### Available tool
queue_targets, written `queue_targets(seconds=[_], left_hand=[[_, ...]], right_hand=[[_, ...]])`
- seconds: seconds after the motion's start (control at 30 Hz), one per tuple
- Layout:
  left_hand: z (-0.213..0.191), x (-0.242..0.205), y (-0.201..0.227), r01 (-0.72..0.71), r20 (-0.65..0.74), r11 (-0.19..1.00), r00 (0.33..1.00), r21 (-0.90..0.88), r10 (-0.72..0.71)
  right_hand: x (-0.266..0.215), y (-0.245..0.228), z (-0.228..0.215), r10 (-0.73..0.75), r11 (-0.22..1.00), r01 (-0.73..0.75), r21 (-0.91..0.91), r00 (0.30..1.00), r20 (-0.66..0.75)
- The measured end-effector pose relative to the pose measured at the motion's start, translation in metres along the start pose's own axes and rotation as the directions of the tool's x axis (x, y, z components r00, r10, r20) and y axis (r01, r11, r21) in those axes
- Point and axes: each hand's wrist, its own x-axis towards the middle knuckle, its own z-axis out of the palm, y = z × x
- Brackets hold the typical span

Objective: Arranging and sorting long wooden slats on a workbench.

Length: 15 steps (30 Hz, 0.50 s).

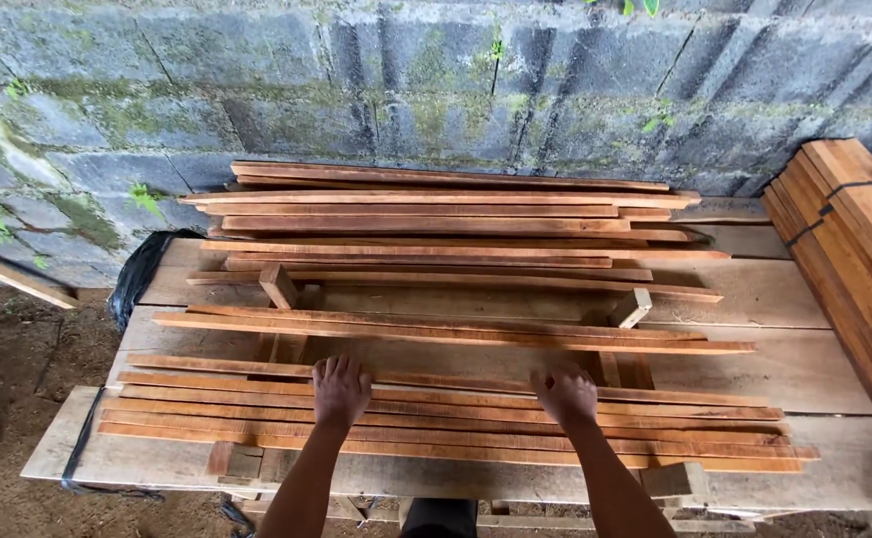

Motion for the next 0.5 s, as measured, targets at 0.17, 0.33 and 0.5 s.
queue_targets(seconds=[0.17, 0.33, 0.5], left_hand=[[0.017, 0.011, -0.012, -0.032, -0.077, 0.999, 0.996, 0.009, 0.033], [0.027, 0.038, -0.027, 0.000, -0.002, 0.997, 1.000, -0.072, 0.000], [0.022, 0.037, -0.018, -0.099, -0.231, 0.991, 0.966, 0.088, 0.117]], right_hand=[[0.033, 0.001, 0.001, 0.186, 0.975, -0.133, -0.177, 0.925, 0.330], [0.042, 0.033, 0.034, 0.073, 0.994, -0.058, -0.098, 0.985, 0.155], [0.040, 0.022, 0.021, -0.279, 0.960, 0.250, -0.127, 0.895, -0.347]])
